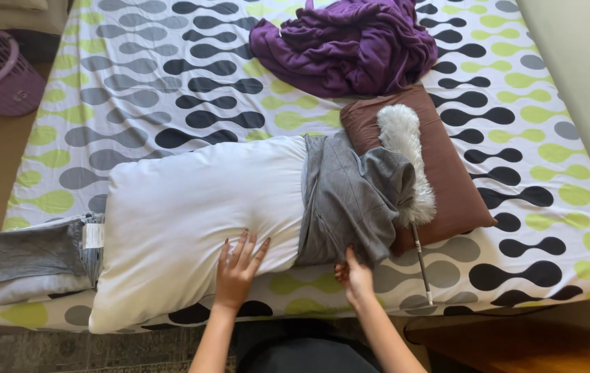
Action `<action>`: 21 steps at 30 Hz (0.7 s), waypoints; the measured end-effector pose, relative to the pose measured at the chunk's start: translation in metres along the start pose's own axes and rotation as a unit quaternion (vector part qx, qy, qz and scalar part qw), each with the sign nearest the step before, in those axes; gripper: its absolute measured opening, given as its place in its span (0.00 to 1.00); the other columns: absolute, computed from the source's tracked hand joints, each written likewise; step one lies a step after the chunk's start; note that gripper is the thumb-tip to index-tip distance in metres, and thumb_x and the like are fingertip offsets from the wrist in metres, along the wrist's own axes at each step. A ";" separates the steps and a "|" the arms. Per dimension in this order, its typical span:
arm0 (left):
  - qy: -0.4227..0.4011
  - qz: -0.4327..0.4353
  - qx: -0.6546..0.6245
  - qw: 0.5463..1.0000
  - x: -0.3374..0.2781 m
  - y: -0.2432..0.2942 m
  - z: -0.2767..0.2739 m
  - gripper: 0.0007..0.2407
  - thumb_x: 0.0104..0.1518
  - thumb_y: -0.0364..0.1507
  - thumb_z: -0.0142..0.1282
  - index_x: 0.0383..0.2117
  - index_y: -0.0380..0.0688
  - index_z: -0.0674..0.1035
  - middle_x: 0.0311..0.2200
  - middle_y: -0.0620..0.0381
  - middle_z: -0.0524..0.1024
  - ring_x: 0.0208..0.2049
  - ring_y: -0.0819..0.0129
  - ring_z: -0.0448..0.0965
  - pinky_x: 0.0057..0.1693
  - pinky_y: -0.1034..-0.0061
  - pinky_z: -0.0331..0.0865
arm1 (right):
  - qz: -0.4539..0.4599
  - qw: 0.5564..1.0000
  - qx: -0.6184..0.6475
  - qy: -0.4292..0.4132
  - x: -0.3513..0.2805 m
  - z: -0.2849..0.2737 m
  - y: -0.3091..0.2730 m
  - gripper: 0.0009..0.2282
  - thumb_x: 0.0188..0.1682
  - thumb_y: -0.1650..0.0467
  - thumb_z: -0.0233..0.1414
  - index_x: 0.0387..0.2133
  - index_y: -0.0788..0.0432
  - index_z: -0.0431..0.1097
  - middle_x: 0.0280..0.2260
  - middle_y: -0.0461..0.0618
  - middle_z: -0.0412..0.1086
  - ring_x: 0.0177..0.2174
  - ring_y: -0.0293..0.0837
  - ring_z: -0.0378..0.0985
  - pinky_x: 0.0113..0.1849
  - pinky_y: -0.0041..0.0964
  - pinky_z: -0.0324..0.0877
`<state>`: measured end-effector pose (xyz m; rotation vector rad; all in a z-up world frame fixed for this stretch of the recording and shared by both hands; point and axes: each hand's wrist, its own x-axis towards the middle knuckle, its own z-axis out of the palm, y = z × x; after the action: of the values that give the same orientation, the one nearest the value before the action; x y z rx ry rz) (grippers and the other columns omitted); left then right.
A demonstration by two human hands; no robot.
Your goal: Dusting a pillow and folding a pillowcase on a bed.
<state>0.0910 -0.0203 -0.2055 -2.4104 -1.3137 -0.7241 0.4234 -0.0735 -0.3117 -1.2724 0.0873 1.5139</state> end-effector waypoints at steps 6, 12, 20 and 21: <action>-0.005 0.130 0.118 0.984 0.054 -0.042 -0.037 0.22 0.62 0.24 0.53 0.63 0.63 0.71 0.58 0.65 0.77 0.62 0.67 0.73 0.74 0.55 0.52 | -0.121 0.983 -0.118 0.067 -0.049 0.056 -0.090 0.23 0.52 0.54 0.52 0.17 0.60 0.71 0.18 0.52 0.74 0.18 0.42 0.70 0.24 0.37 0.65; 0.014 0.130 0.068 0.989 0.061 -0.083 -0.068 0.20 0.63 0.24 0.53 0.63 0.57 0.73 0.57 0.61 0.77 0.60 0.65 0.75 0.70 0.55 0.59 | -0.145 0.988 -0.042 0.036 -0.019 -0.001 -0.167 0.24 0.59 0.55 0.50 0.16 0.54 0.67 0.17 0.46 0.70 0.15 0.37 0.66 0.21 0.31 0.61; -0.032 -0.015 -0.004 0.999 -0.009 -0.114 -0.093 0.25 0.56 0.13 0.52 0.61 0.52 0.73 0.59 0.58 0.75 0.62 0.64 0.72 0.67 0.60 0.63 | -0.399 0.867 -0.102 0.281 -0.079 -0.176 -0.287 0.27 0.66 0.53 0.40 0.20 0.57 0.66 0.22 0.50 0.72 0.16 0.39 0.67 0.22 0.32 0.63; -0.032 -0.017 -0.005 0.999 -0.015 -0.102 -0.079 0.25 0.56 0.13 0.52 0.61 0.52 0.73 0.59 0.58 0.75 0.62 0.64 0.72 0.67 0.60 0.63 | -0.399 0.867 -0.104 0.281 -0.079 -0.168 -0.280 0.27 0.66 0.53 0.40 0.20 0.57 0.66 0.22 0.50 0.72 0.16 0.39 0.67 0.22 0.32 0.63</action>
<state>-0.0244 -0.0143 -0.1468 -2.4445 -1.3823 -0.6691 0.7254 -0.1223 -0.1728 -1.6199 -0.2139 0.4239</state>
